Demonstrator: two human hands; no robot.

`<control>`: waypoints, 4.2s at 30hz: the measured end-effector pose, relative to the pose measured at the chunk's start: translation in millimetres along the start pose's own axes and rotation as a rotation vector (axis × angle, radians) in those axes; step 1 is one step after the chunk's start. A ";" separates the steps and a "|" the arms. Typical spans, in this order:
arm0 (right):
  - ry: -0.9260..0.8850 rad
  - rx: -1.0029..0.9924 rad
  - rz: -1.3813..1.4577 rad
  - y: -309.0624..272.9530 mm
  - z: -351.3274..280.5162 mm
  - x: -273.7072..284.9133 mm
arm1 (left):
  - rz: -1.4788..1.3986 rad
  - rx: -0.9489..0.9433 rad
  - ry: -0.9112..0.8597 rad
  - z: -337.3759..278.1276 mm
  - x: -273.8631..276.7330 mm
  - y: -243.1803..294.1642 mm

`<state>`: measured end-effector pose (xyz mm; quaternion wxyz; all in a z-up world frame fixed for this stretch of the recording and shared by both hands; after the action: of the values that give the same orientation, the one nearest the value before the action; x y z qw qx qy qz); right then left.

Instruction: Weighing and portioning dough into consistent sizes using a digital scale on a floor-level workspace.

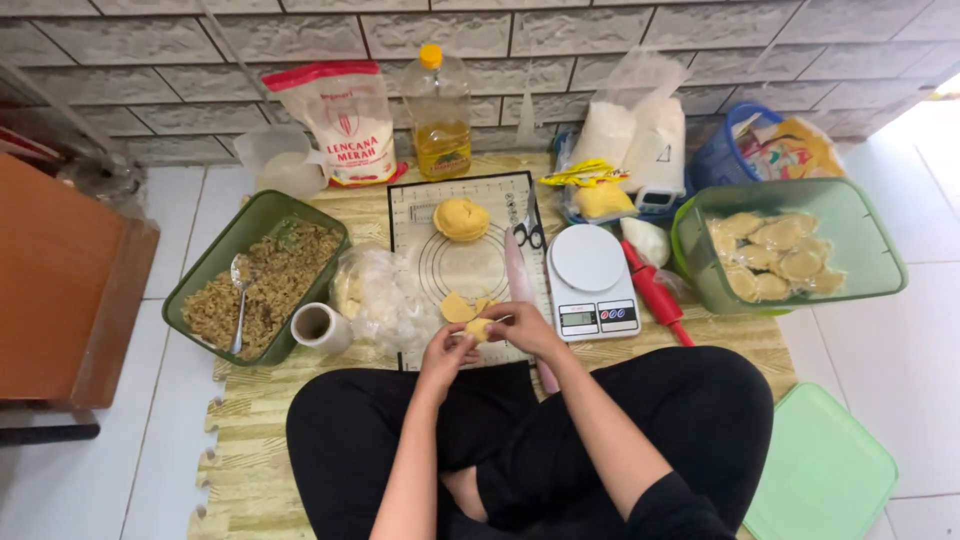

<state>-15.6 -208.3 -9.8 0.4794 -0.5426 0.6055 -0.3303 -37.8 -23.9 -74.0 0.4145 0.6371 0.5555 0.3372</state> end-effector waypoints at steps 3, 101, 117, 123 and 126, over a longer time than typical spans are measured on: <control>0.016 0.005 -0.144 0.3 5.2 -8.2 | -0.015 0.019 -0.009 3.4 8.1 1.8; 0.555 0.060 -0.888 -62.5 41.3 225.9 | 0.852 -0.135 0.177 -7.2 50.3 82.0; 0.639 -0.078 -0.118 -88.4 30.9 195.8 | 0.874 -0.120 0.187 3.1 55.3 63.1; 0.512 -0.263 -0.840 -59.3 14.3 245.0 | 0.860 -0.102 0.182 -0.1 54.7 68.9; 0.309 -0.661 -1.208 -18.9 15.1 265.1 | 0.877 -0.119 0.185 1.2 55.6 65.7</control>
<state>17.9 -468.3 -56.2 -0.0691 -0.8479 0.3281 -0.4107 0.0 28.3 -16.9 0.2166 0.7546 0.2474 0.5679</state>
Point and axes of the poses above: each hand's wrist, its own z-axis towards the middle knuckle, its own x-axis out of the back of the hand, y = z × x, the point moved 3 cm from there along z, towards the middle knuckle, and after that the axes turned 13 degrees about z, right-handed, at the moved point
